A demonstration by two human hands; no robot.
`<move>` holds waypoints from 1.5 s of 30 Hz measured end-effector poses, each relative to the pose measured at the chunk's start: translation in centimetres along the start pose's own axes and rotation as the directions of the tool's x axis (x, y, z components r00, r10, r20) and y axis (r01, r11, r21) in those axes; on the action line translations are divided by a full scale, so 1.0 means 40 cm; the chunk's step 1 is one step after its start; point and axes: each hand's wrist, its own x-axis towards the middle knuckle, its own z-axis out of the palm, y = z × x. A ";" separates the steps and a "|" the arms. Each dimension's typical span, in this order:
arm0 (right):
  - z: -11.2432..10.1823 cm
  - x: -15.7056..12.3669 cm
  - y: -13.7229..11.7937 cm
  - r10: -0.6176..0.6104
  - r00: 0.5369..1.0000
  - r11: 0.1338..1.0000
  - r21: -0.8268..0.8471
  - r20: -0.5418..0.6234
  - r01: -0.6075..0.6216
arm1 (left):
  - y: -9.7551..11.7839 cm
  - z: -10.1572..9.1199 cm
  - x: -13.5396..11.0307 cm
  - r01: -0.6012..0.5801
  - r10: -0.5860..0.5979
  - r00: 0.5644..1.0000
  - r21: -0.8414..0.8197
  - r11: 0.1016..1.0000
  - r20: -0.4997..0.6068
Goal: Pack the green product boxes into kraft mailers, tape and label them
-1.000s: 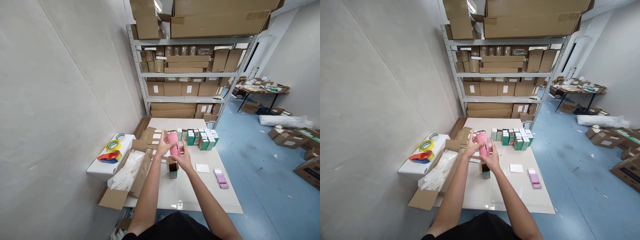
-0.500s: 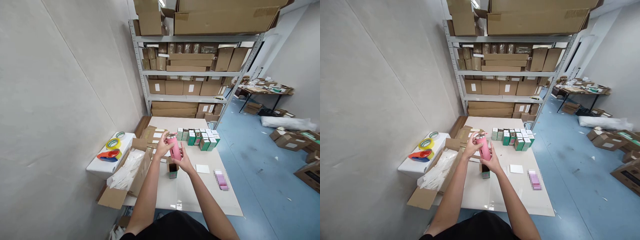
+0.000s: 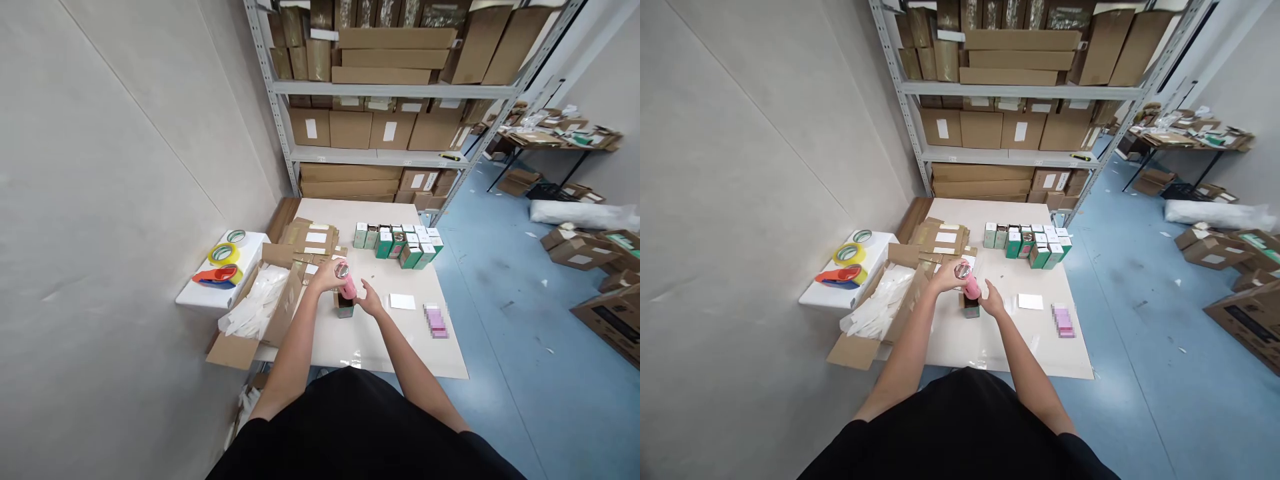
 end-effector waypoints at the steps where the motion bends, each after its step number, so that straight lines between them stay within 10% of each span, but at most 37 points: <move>1: 0.012 0.008 0.024 0.084 0.996 0.996 -0.014 -0.012 -0.084 | -0.013 0.014 0.000 0.006 -0.006 1.000 0.019 1.000 0.006; 18: 0.166 0.032 0.135 0.267 0.949 0.960 -0.037 -0.167 -0.277 | -0.229 0.327 -0.074 0.083 -0.114 0.991 0.339 0.937 0.073; 23: 0.161 0.016 0.134 0.293 0.939 0.951 -0.048 -0.180 -0.306 | -0.275 0.360 -0.076 0.133 -0.199 0.957 0.292 0.947 0.209; 26: 0.159 0.002 0.131 0.295 0.937 0.945 -0.087 -0.189 -0.315 | -0.306 0.377 -0.090 0.159 -0.161 0.987 0.115 0.980 0.006; 29: 0.164 -0.017 0.133 0.252 0.953 0.961 -0.073 -0.165 -0.267 | -0.339 0.393 -0.110 0.371 -0.403 0.882 -0.169 0.913 -0.245; 32: 0.178 -0.040 0.140 0.141 0.985 0.987 -0.060 -0.098 -0.147 | -0.364 0.404 -0.124 0.509 -0.575 0.808 -0.335 0.793 -0.133; 38: 0.181 -0.057 0.147 0.052 0.998 0.986 -0.163 0.031 -0.046 | -0.356 0.423 -0.108 0.460 -0.497 0.867 -0.430 0.777 0.028; 45: 0.155 -0.056 0.139 0.212 0.977 0.963 0.176 -0.029 -0.204 | -0.344 0.415 -0.106 0.315 -0.380 0.920 -0.396 0.863 -0.096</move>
